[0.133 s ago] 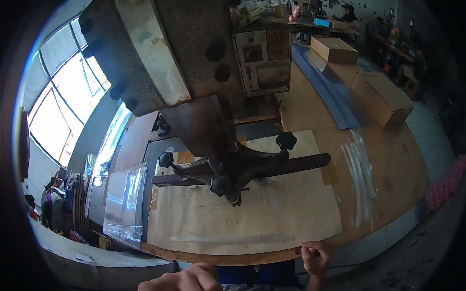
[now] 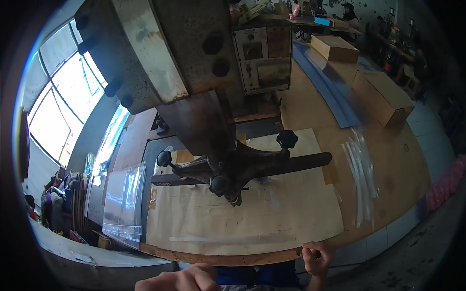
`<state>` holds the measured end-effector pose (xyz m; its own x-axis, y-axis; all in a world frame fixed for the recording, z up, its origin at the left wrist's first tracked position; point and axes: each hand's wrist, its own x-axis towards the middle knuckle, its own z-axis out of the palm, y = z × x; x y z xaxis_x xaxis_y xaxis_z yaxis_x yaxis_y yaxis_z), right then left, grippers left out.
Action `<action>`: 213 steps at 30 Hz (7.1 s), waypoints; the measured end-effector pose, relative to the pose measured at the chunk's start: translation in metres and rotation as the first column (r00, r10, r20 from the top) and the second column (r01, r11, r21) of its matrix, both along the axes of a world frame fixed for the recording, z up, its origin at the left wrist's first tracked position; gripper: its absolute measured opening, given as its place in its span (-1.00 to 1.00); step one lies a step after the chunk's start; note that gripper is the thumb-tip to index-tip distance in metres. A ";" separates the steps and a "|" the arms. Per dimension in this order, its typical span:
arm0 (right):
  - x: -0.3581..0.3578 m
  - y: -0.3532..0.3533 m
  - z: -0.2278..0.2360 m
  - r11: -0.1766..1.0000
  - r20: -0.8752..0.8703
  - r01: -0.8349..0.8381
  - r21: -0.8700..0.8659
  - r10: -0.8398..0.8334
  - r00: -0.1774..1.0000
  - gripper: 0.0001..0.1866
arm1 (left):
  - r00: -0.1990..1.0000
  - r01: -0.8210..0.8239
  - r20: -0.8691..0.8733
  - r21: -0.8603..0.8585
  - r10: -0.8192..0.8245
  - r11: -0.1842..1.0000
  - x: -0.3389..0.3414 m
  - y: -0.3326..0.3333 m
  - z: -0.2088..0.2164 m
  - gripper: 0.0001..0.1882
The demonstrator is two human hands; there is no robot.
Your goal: The person seals segments of thin plastic tubing using a heat-sealing press machine, positioning the ends of the tubing under the mechanism and pressing down to fuse them.
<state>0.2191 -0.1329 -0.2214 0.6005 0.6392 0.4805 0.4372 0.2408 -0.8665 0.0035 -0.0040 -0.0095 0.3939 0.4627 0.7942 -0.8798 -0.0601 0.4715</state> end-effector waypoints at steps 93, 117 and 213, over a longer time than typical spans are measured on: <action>-0.001 0.006 0.008 0.992 0.077 -0.123 -0.025 0.125 0.989 -0.93 | -0.339 -0.088 -0.100 0.993 0.935 0.074 -0.169 0.113 -0.144 -0.48; -0.092 0.104 0.088 0.826 0.626 -0.362 -0.431 0.563 0.540 -0.57 | -0.460 0.301 0.089 0.952 0.883 0.061 -0.060 0.042 -0.132 -0.36; 0.026 0.163 0.028 0.919 0.749 -0.027 -0.392 0.336 0.571 -0.46 | -0.082 -0.068 -0.363 0.931 0.928 0.359 -0.100 0.168 -0.160 -0.40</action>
<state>0.2448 0.0300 -0.1936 -0.0690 0.8876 0.4555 0.9542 0.1920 -0.2295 -0.0965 0.1641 -0.1693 0.7261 0.6115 0.3144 0.5447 -0.7906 0.2797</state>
